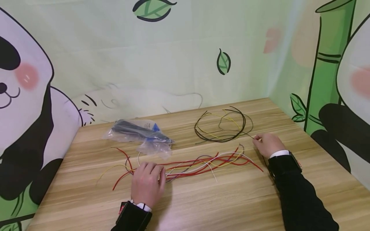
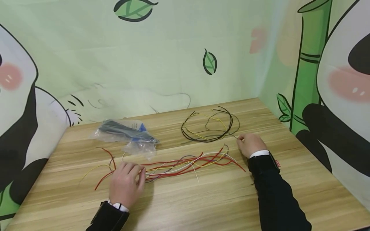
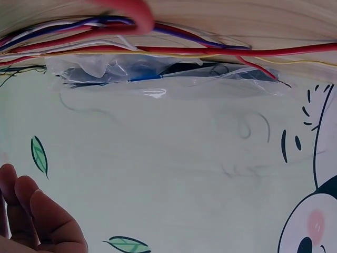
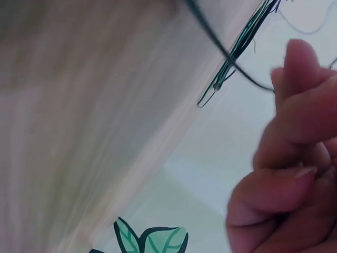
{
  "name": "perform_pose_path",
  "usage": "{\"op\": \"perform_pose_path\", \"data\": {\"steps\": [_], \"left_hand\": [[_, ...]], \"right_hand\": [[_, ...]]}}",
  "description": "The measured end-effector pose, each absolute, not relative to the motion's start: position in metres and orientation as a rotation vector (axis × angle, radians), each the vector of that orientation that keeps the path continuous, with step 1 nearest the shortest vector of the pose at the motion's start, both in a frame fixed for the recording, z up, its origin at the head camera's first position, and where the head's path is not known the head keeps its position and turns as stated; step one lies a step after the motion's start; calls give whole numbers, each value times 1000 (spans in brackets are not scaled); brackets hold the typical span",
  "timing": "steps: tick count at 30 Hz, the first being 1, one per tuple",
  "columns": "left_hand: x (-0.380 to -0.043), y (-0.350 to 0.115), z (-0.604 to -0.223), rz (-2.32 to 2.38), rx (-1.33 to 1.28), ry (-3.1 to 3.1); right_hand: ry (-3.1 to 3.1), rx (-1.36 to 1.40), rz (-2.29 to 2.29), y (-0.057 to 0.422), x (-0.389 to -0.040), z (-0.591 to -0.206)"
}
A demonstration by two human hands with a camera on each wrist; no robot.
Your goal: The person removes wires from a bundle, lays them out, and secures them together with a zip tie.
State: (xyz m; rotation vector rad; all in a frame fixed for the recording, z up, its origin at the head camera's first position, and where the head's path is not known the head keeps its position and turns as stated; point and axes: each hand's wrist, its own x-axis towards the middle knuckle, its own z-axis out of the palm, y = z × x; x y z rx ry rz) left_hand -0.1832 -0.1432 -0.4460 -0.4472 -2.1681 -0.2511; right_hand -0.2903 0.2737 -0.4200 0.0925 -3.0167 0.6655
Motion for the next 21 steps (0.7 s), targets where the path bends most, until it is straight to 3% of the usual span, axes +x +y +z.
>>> {"op": "perform_pose_path", "data": {"steps": [21], "left_hand": [[-184,-145,-449,-264,-434,-2169]], "right_hand": [[-2629,387,840,225,-283,-407]]}}
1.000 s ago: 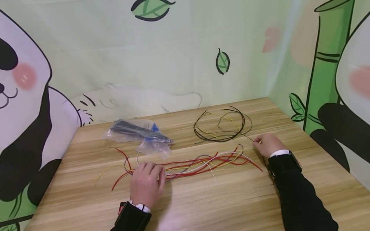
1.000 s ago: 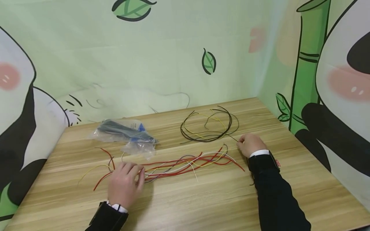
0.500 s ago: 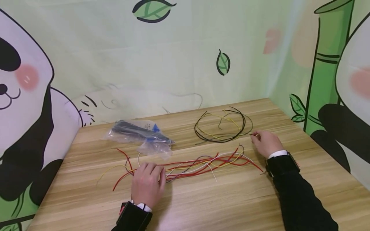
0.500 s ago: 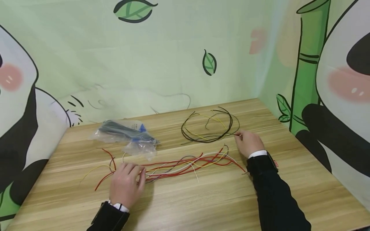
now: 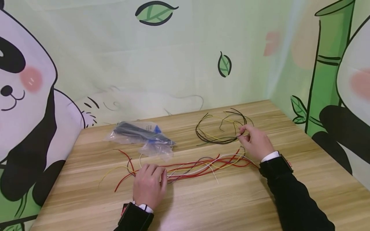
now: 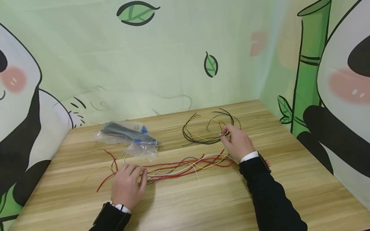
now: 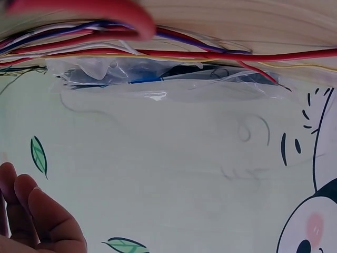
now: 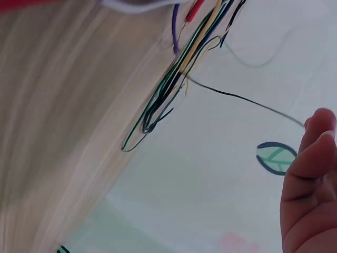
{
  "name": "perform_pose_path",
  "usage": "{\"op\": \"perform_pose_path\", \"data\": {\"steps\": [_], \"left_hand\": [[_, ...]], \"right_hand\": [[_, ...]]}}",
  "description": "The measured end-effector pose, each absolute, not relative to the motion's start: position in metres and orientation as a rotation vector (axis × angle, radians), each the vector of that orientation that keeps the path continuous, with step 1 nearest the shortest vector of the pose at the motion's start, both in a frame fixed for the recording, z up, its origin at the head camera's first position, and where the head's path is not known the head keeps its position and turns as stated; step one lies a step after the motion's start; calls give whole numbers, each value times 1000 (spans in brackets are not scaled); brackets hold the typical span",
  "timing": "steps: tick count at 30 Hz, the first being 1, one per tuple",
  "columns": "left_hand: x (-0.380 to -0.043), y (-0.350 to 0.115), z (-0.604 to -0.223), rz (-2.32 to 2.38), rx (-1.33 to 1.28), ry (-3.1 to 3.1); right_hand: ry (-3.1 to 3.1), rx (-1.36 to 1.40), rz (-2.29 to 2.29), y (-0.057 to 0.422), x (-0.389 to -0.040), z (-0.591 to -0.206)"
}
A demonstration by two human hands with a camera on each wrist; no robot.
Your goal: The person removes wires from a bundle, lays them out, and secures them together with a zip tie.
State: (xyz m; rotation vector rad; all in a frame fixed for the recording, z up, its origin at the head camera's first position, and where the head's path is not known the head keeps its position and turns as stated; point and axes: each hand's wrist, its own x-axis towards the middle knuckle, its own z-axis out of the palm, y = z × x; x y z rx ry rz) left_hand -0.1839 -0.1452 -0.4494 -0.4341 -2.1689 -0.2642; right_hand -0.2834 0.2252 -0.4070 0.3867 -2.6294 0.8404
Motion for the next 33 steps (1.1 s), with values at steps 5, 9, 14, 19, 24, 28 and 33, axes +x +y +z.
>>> {"op": "perform_pose_path", "data": {"steps": [5,9,14,19,24,28,33], "left_hand": [[-184,-142,-449,-257,-445,-2166],[-186,-137,-447,-245,-452,-2170],[-187,-125,-443,-224,-469,-2182],[-185,-106,-441,-232,-487,-2225],[-184,-87,-441,-237,-527,-2250],[-185,-80,-444,-257,-554,-2247],[-185,-82,-447,-319,-502,-2255]], "right_hand": [[-2661,473,856,217,-276,-405],[-2658,559,873,204,-268,-401],[-2649,672,880,185,-259,-399],[-2607,799,876,167,-250,-401],[-2553,950,880,152,-242,-404],[-2542,1016,872,144,-239,-407],[-2510,997,871,146,-239,-409]]}}
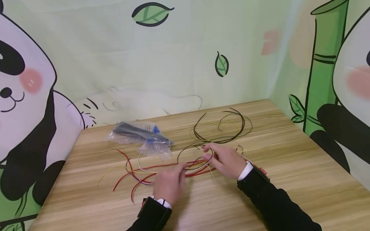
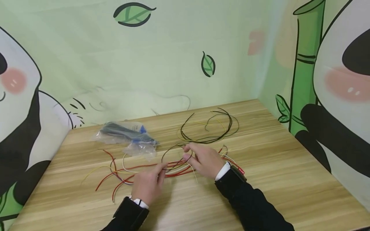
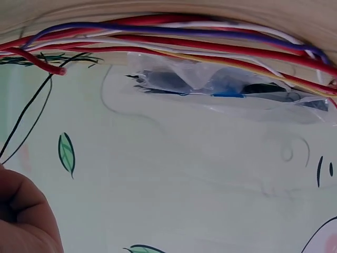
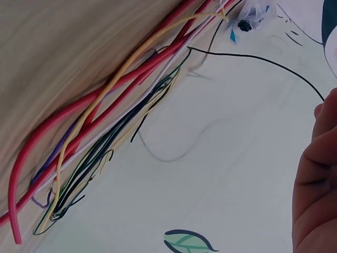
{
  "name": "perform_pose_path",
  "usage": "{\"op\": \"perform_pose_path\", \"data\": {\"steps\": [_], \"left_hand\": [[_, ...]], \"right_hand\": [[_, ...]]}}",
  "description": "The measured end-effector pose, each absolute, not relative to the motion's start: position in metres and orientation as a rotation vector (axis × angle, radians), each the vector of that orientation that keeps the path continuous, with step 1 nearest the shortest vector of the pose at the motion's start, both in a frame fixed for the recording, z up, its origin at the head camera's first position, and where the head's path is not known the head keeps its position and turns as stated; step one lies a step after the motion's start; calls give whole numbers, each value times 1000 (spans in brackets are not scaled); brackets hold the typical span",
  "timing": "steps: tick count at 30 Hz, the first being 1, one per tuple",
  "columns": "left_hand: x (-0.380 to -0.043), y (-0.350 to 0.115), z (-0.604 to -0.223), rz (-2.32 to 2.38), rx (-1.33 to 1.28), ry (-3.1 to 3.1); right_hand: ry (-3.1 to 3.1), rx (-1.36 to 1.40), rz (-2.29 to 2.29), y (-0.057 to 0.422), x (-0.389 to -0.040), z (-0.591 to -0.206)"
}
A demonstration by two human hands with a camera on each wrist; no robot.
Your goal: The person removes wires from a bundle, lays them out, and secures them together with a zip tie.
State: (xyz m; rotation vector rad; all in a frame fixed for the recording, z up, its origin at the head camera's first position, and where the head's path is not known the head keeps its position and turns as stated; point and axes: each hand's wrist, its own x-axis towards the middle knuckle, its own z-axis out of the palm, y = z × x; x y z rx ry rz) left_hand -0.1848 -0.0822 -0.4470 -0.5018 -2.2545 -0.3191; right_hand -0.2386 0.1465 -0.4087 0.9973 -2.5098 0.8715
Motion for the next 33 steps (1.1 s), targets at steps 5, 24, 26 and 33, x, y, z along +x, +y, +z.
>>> {"op": "perform_pose_path", "data": {"steps": [5,24,26,33], "left_hand": [[-187,-90,-447,-369,-456,-2227],[-189,-114,-430,-447,-487,-2046],[-189,-114,-429,-439,-486,-2029],[-187,-114,-427,-419,-493,-2006]], "right_hand": [[-2458,954,870,152,-240,-408],[-2078,957,526,178,-256,-410],[-2047,941,482,179,-257,-410],[-2003,851,393,178,-257,-410]]}}
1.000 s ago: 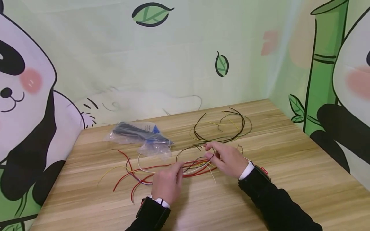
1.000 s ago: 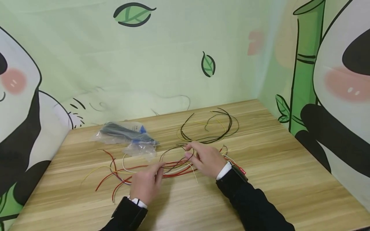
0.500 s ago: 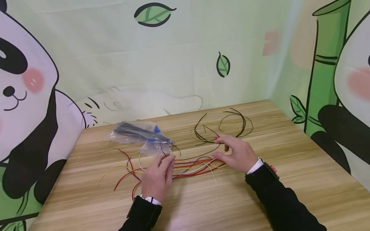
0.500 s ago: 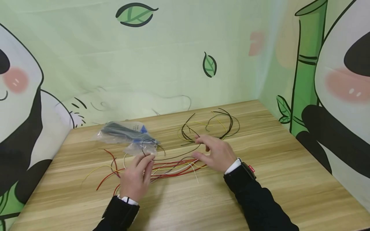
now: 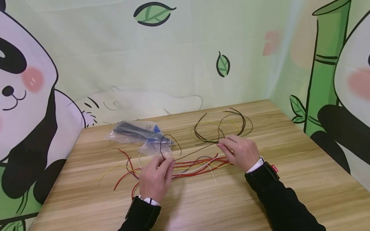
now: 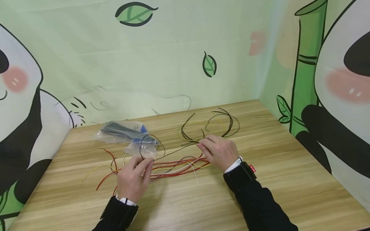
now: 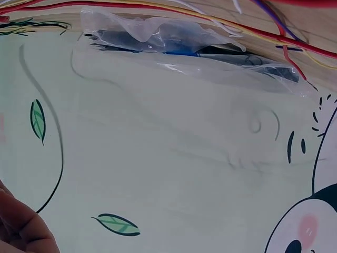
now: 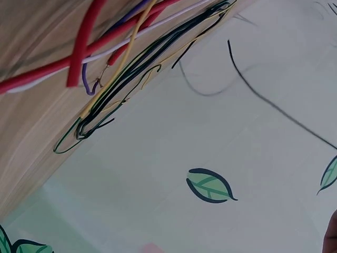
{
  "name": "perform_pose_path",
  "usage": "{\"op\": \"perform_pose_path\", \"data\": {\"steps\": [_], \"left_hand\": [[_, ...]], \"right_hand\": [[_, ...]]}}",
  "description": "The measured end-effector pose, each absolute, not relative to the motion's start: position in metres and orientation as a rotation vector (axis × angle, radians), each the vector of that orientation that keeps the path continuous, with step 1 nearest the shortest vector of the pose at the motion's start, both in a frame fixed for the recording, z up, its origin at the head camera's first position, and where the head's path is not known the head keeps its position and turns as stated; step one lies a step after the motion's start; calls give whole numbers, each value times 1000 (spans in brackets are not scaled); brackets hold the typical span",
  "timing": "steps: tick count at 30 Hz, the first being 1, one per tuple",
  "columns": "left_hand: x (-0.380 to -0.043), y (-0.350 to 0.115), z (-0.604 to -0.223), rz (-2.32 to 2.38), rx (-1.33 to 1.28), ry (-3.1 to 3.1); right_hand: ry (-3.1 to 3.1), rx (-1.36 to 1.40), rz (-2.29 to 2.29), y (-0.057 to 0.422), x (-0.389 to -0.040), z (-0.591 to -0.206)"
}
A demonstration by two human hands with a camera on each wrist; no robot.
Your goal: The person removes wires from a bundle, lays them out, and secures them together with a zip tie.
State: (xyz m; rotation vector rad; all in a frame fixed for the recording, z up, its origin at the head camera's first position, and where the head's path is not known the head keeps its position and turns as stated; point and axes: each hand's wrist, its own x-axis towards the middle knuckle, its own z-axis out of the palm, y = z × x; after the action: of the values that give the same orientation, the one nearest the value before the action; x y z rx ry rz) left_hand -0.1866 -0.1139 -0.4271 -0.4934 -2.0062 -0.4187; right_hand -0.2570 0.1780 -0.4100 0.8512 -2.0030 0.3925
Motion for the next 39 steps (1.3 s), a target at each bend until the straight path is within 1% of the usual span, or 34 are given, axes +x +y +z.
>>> {"op": "perform_pose_path", "data": {"steps": [12,21,39], "left_hand": [[-182,-112,-421,-401,-554,-1907],[-182,-115,-417,-429,-648,-1862],[-187,-124,-416,-443,-629,-1732]], "right_hand": [[-2010,665,348,181,-257,-408],[-2030,531,343,194,-264,-409],[-2129,314,363,223,-272,-410]]}}
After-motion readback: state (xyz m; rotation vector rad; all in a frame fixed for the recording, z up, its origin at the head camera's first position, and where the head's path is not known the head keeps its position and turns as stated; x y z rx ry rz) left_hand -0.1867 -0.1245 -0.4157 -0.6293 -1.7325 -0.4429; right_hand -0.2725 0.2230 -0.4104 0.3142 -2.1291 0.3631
